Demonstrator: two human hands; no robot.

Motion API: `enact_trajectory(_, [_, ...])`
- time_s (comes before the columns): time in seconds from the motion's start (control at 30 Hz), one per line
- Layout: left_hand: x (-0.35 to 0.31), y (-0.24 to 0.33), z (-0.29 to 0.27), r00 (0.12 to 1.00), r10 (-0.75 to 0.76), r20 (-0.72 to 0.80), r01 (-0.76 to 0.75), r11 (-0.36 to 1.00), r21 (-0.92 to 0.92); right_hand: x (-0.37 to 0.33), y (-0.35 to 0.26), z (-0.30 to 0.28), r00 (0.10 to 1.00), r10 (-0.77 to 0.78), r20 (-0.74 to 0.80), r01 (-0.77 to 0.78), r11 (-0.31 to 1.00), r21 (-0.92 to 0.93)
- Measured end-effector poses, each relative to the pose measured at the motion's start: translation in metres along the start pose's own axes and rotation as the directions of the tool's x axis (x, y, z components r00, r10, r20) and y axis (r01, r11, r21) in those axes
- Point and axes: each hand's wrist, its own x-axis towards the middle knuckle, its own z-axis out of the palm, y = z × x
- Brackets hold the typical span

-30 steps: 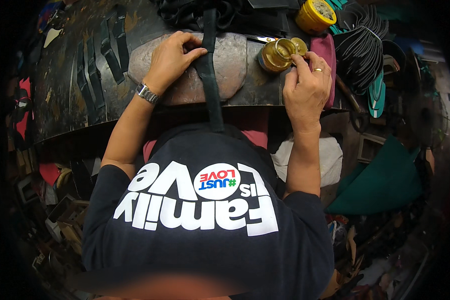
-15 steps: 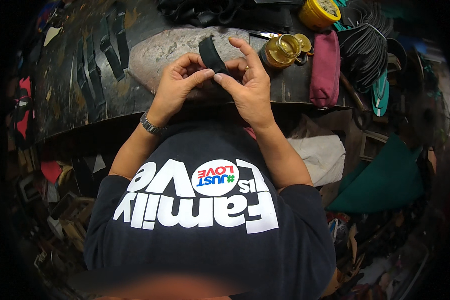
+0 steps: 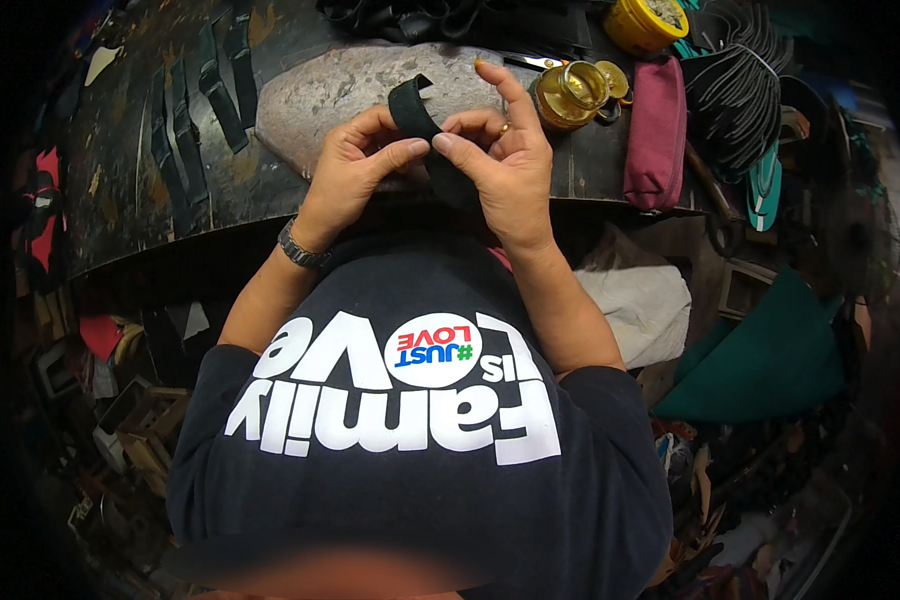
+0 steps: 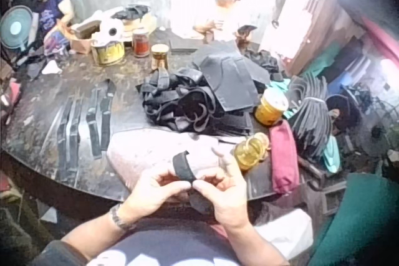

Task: The person applies a yellow paste from a jar onto black straps using a finger, then folds and presses the straps to bond them. The person repeats this process on several straps, placing each finished piece on the table.

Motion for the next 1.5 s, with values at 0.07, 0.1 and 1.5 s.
enact_trajectory(0.07, [0.001, 0.000, 0.001, 0.998, 0.055, 0.000, -0.055, 0.998, 0.015, 0.000, 0.001, -0.002, 1.000, -0.014, -0.027, 0.014, 0.999, 0.032])
enact_trajectory(0.1, [0.001, 0.000, 0.001, 0.998, 0.064, 0.006, -0.065, 0.996, 0.055, 0.001, 0.002, -0.002, 0.999, -0.023, -0.031, 0.024, 1.000, 0.012])
enact_trajectory(1.5, [-0.002, -0.005, 0.000, 0.991, -0.118, 0.063, 0.131, 0.957, -0.259, -0.012, 0.013, 0.006, 0.978, -0.201, -0.053, 0.175, 0.934, -0.312])
